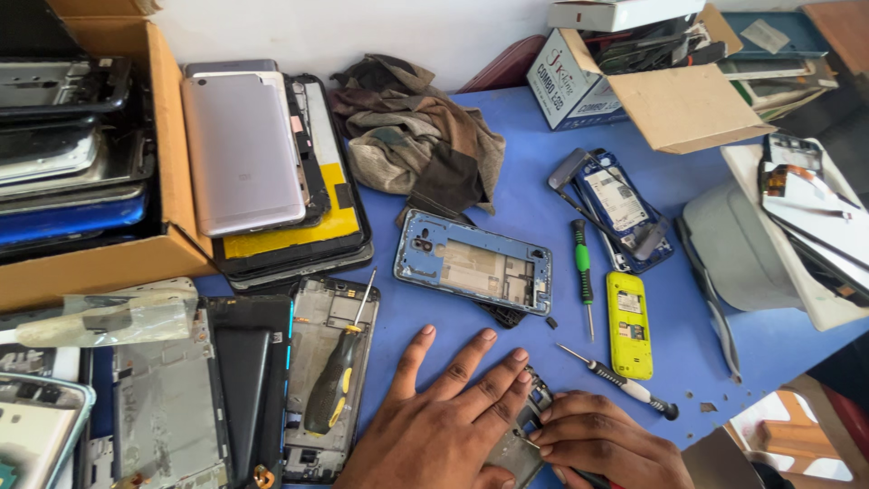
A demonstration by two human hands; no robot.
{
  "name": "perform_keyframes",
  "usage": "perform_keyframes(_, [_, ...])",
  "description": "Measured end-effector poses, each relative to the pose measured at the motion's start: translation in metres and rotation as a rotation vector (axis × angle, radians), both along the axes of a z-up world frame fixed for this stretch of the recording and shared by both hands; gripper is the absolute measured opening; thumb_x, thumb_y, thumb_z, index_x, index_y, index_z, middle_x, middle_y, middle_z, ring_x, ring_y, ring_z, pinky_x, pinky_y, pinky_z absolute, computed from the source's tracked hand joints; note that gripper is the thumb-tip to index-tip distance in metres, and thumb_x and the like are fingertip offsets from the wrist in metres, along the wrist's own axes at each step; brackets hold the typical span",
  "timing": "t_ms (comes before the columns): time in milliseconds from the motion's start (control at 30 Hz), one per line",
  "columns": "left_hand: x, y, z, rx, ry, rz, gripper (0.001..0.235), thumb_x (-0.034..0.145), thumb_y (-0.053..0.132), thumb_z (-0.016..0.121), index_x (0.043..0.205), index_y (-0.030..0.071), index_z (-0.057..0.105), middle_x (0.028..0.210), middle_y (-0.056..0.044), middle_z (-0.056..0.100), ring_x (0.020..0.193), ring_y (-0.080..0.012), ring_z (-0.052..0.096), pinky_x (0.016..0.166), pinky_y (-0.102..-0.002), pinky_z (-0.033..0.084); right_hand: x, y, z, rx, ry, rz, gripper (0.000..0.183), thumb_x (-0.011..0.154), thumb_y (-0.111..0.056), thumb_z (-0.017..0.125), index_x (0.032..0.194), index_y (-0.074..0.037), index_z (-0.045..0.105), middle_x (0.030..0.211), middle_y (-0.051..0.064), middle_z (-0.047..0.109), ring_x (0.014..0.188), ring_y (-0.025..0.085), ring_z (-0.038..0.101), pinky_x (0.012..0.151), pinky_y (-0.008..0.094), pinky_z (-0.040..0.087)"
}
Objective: The person uses a screwdriver to remove screws from a disassembled smartphone chassis on a cluttered workbench. They then use a red-handled tool to pry and adjust internal components within the phone frame. The person continues to manipulate the phone parts with both hands while other disassembled phones and tools remain on the table.
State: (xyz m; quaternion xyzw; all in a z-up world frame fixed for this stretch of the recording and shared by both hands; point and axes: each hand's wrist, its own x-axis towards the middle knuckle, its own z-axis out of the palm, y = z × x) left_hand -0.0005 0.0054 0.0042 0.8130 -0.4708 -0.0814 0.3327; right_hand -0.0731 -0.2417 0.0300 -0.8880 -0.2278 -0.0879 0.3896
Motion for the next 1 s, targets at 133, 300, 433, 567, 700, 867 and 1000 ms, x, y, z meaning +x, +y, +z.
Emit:
perform_keyframes(133, [0.001, -0.001, -0.002, -0.010, -0.039, 0.004, 0.085, 0.087, 0.059, 0.065, 0.148, 0.004, 0.046, 0.163, -0.014, 0.034, 0.154, -0.0366, 0.016, 0.111, -0.078, -0.003, 0.002, -0.001, -0.004, 0.018, -0.056, 0.016, 0.015, 0.078, -0.010, 0.087, 0.088, -0.010, 0.076, 0.097, 0.004, 0.082, 0.107, 0.024, 0.079, 0.102, 0.046, 0.060])
perform_keyframes(300, [-0.001, -0.001, -0.003, -0.022, -0.095, 0.025, 0.085, 0.087, 0.061, 0.064, 0.149, 0.005, 0.047, 0.163, -0.014, 0.036, 0.154, -0.0363, 0.020, 0.112, -0.078, 0.002, 0.000, -0.010, -0.003, 0.015, 0.065, -0.002, 0.011, 0.078, -0.010, 0.085, 0.086, -0.011, 0.078, 0.096, 0.003, 0.084, 0.108, 0.025, 0.080, 0.103, 0.049, 0.060])
perform_keyframes(433, [0.000, -0.001, -0.004, -0.030, -0.102, 0.038, 0.086, 0.085, 0.061, 0.065, 0.149, 0.006, 0.048, 0.163, -0.013, 0.037, 0.154, -0.0360, 0.022, 0.112, -0.077, 0.004, 0.000, -0.013, -0.004, 0.030, 0.074, 0.023, 0.011, 0.080, -0.011, 0.085, 0.087, -0.011, 0.077, 0.096, 0.003, 0.084, 0.109, 0.025, 0.080, 0.105, 0.050, 0.059])
perform_keyframes(567, [0.000, -0.001, -0.004, -0.036, -0.094, 0.038, 0.086, 0.084, 0.060, 0.066, 0.148, 0.005, 0.048, 0.162, -0.013, 0.038, 0.153, -0.0362, 0.023, 0.111, -0.078, 0.005, 0.001, -0.009, -0.003, 0.022, 0.041, 0.016, 0.012, 0.079, -0.013, 0.086, 0.086, -0.011, 0.077, 0.095, 0.002, 0.083, 0.109, 0.025, 0.079, 0.105, 0.049, 0.059])
perform_keyframes(700, [0.000, -0.001, -0.005, -0.046, -0.094, 0.040, 0.082, 0.087, 0.059, 0.064, 0.148, 0.006, 0.049, 0.162, -0.014, 0.039, 0.153, -0.0371, 0.024, 0.111, -0.078, 0.005, 0.002, -0.002, 0.001, -0.006, 0.001, -0.012, 0.012, 0.077, -0.014, 0.086, 0.084, -0.010, 0.078, 0.093, 0.002, 0.083, 0.107, 0.025, 0.079, 0.103, 0.048, 0.059])
perform_keyframes(867, [-0.001, -0.001, -0.006, -0.057, -0.141, 0.053, 0.081, 0.090, 0.059, 0.062, 0.149, 0.006, 0.049, 0.162, -0.014, 0.040, 0.154, -0.0373, 0.025, 0.112, -0.078, 0.006, 0.003, 0.002, 0.000, -0.015, -0.050, -0.012, 0.014, 0.078, -0.016, 0.087, 0.086, -0.009, 0.077, 0.093, 0.001, 0.082, 0.106, 0.024, 0.079, 0.102, 0.047, 0.060])
perform_keyframes(1000, [0.000, -0.001, -0.007, -0.054, -0.124, 0.042, 0.082, 0.089, 0.060, 0.061, 0.148, 0.006, 0.049, 0.162, -0.014, 0.039, 0.153, -0.0378, 0.024, 0.111, -0.078, 0.005, 0.003, -0.002, 0.001, -0.024, -0.010, -0.018, 0.013, 0.077, -0.017, 0.086, 0.084, -0.009, 0.078, 0.093, 0.003, 0.083, 0.106, 0.025, 0.079, 0.101, 0.047, 0.060])
